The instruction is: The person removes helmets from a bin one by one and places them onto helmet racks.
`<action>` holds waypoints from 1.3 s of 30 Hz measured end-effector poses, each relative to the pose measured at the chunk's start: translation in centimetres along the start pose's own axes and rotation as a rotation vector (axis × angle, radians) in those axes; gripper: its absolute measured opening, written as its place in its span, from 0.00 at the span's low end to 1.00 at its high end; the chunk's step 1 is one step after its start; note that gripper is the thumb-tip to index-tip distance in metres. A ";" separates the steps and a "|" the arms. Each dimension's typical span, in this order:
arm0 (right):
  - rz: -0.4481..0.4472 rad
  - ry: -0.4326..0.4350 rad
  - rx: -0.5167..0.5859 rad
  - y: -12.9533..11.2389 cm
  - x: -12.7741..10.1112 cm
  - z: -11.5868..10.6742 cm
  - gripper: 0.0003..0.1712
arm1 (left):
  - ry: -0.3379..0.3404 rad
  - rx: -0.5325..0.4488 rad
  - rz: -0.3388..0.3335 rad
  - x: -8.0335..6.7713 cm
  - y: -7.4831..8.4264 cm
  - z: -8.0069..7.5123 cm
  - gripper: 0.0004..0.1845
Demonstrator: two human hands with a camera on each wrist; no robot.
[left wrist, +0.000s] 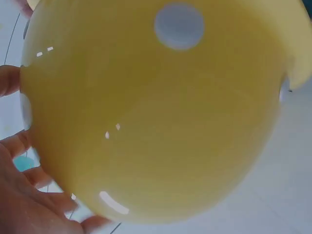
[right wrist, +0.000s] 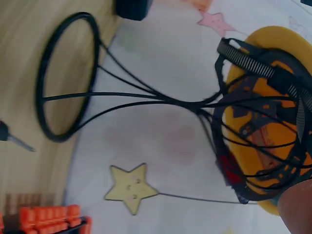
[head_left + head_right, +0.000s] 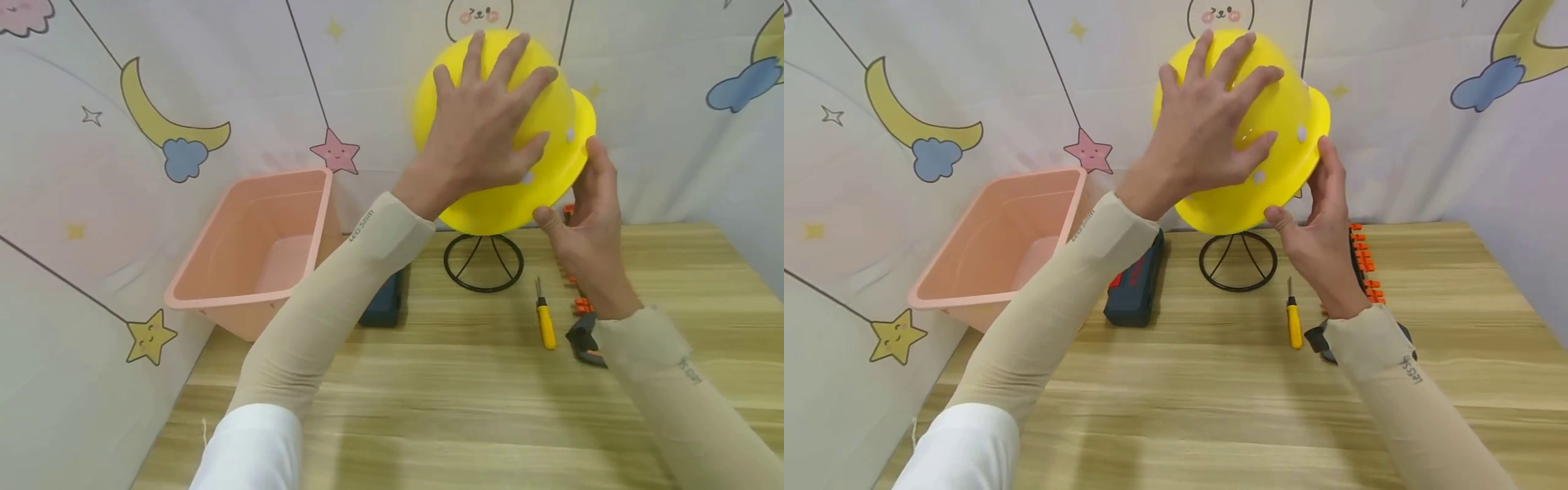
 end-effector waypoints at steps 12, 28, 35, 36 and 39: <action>0.103 0.102 0.063 1.9 -0.6 -0.3 0.50 | 0.102 -0.231 0.163 0.0 -0.4 0.6 0.28; 0.213 0.145 0.123 3.3 -2.5 -2.1 0.48 | 0.026 -0.476 -0.174 -0.5 -4.8 2.6 0.38; 0.275 0.139 0.077 3.2 -2.8 -1.9 0.50 | -0.080 -0.464 -0.189 1.1 -4.8 2.2 0.38; 0.279 0.136 0.071 3.2 -2.9 -1.9 0.50 | -0.085 -0.468 -0.191 1.2 -4.8 2.2 0.38; 0.281 0.130 0.054 3.3 -3.0 -1.9 0.51 | -0.095 -0.492 -0.183 1.4 -5.0 2.2 0.39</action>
Point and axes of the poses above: each hand's wrist, its own x-axis towards the middle knuckle, its own z-axis out of the palm, y = z × x, the point moved 3 cm from there along x, towards the middle knuckle, and after that the axes turned 1 degree about -y, right-handed, at the moved point
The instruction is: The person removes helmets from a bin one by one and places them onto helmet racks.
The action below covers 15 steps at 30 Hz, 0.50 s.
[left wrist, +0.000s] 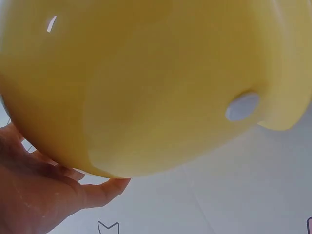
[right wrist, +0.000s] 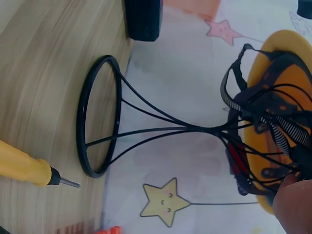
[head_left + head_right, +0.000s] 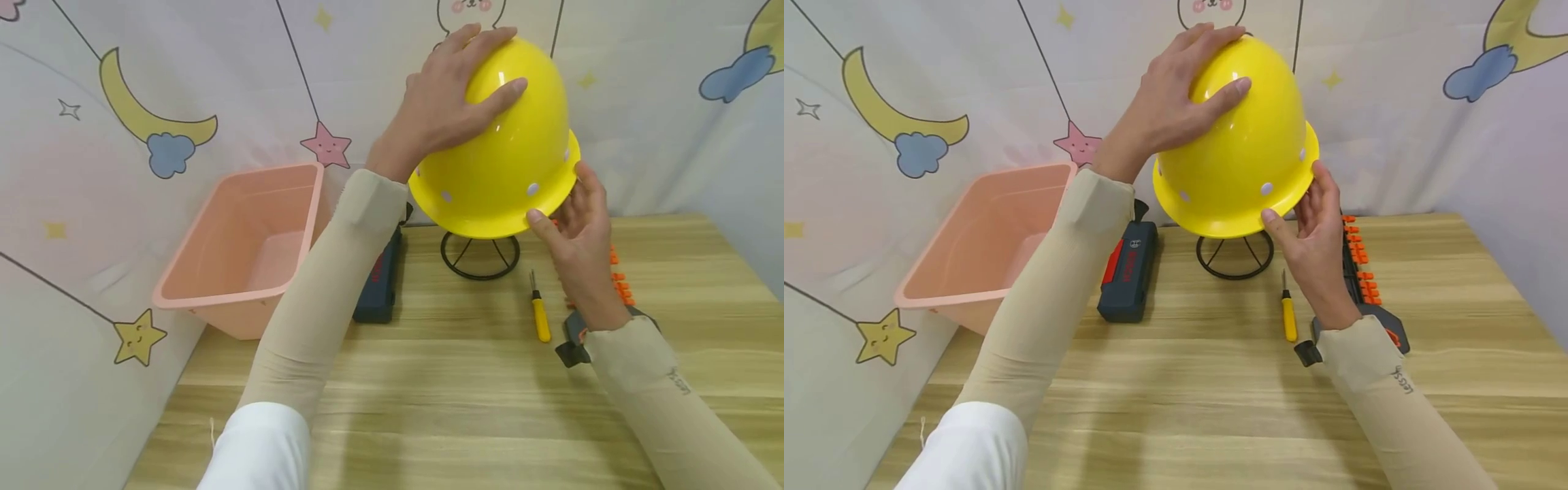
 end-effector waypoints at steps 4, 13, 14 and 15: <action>-0.008 -0.010 -0.024 0.0 -0.1 -0.3 0.51 | 0.006 -0.038 0.030 0.1 -0.4 0.1 0.40; -0.047 -0.041 -0.064 -0.3 -0.5 -0.7 0.54 | 0.033 -0.054 0.061 -0.2 -0.8 0.7 0.40; -0.045 -0.044 -0.067 -0.4 -0.6 -0.8 0.54 | 0.033 -0.051 0.055 -0.2 -0.8 0.7 0.41; -0.043 -0.048 -0.072 -0.4 -0.6 -0.8 0.54 | 0.032 -0.046 0.048 -0.2 -0.8 0.7 0.41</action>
Point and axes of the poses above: each hand's wrist, its own x-axis towards the middle knuckle, its own z-axis out of the palm, y = z × x, the point moved 3 cm from there along x, towards the middle knuckle, and after that the axes turned 1 degree about -y, right-handed, at the moved point
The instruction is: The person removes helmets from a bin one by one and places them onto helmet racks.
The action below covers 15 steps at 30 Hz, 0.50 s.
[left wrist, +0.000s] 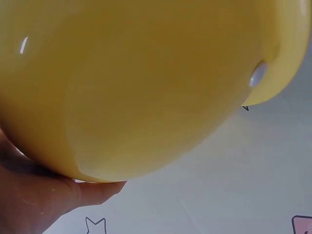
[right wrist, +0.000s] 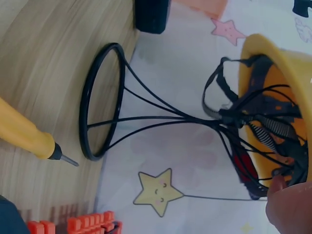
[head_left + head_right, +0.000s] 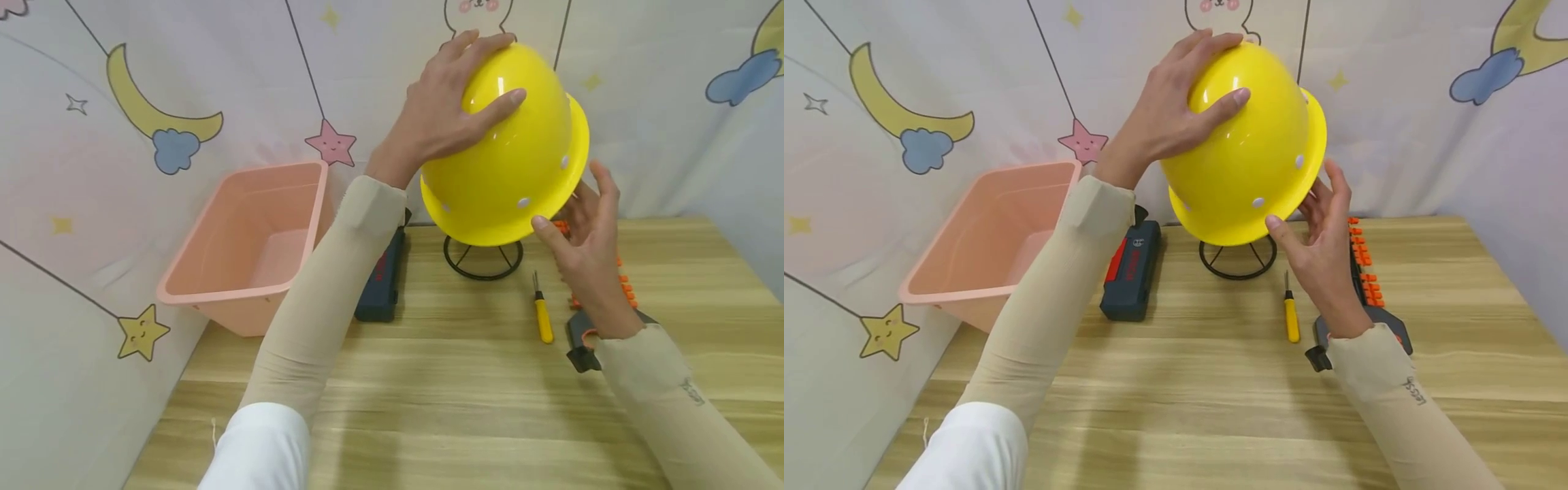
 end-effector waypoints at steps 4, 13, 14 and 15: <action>-0.002 -0.020 -0.008 -0.1 0.2 -0.2 0.52 | -0.001 0.025 -0.013 0.3 0.2 -0.1 0.40; 0.018 -0.003 -0.063 -0.1 0.7 -0.4 0.53 | 0.037 -0.001 -0.111 1.5 1.1 0.0 0.39; 0.024 -0.002 -0.068 -0.1 0.7 -0.4 0.53 | 0.052 -0.007 -0.118 1.5 1.1 0.0 0.39; 0.031 0.000 -0.068 -0.1 0.7 -0.4 0.53 | 0.067 -0.010 -0.125 1.6 1.1 0.0 0.38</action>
Point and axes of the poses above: each hand's wrist, its own x-axis towards the middle knuckle, its own z-axis out of the palm, y = z × x, the point moved 3 cm from there along x, towards the middle knuckle, and after that the axes turned 1 degree about -y, right-handed, at the moved point
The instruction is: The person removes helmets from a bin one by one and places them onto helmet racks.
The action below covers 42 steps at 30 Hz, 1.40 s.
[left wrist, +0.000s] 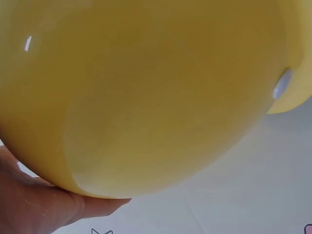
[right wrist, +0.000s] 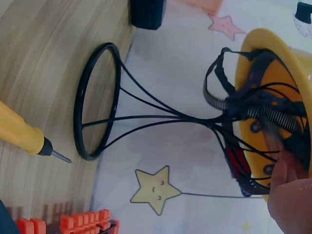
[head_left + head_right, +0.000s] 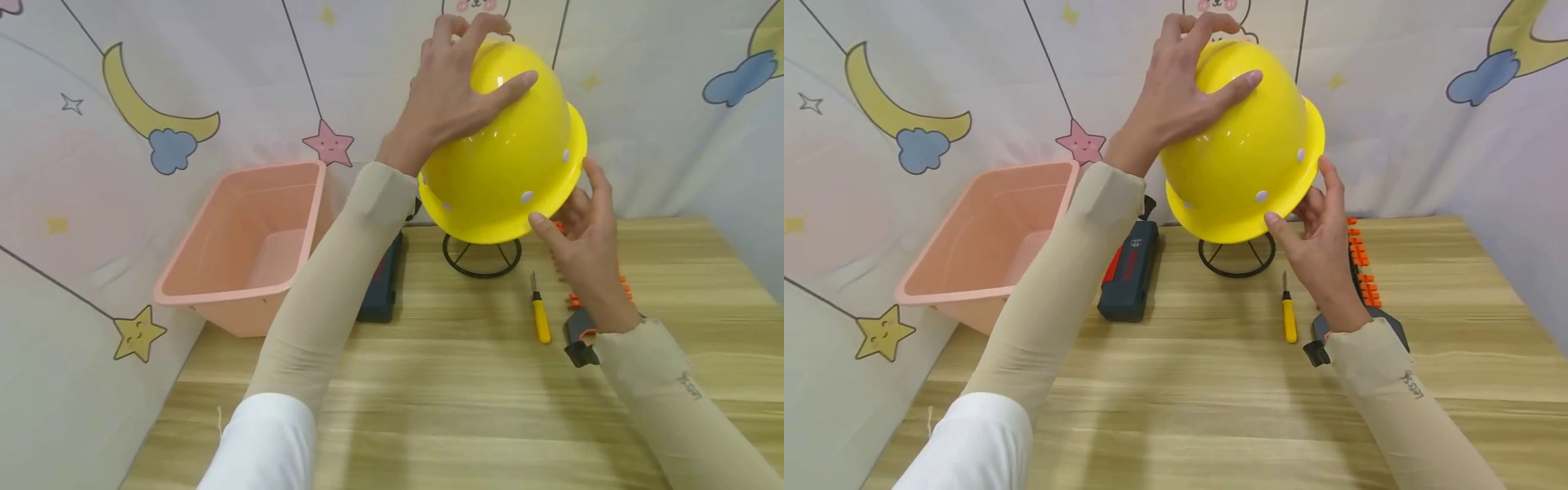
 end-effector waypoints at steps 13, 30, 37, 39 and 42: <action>0.066 0.054 0.205 -0.4 0.1 -0.1 0.55 | -0.005 0.103 0.040 -0.5 0.2 -0.8 0.40; 0.105 0.048 0.399 -1.2 0.4 0.7 0.56 | -0.043 0.158 0.012 -0.6 0.4 -0.2 0.44; 0.097 0.033 0.349 -1.1 0.1 0.5 0.56 | -0.087 0.161 0.013 -0.9 -0.2 0.1 0.47; 0.097 0.028 0.322 -1.0 0.0 0.4 0.56 | -0.083 0.164 0.011 -1.0 -0.2 0.1 0.47; 0.102 0.022 0.294 -0.9 -0.1 0.3 0.56 | -0.081 0.175 0.010 -1.0 0.1 0.2 0.47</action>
Point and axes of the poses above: each hand's wrist, its own x-axis towards the middle knuckle, its own z-axis out of the palm, y = z × x, the point moved 3 cm from there along x, towards the middle knuckle, and after that the axes turned 1 degree about -y, right-handed, at the moved point
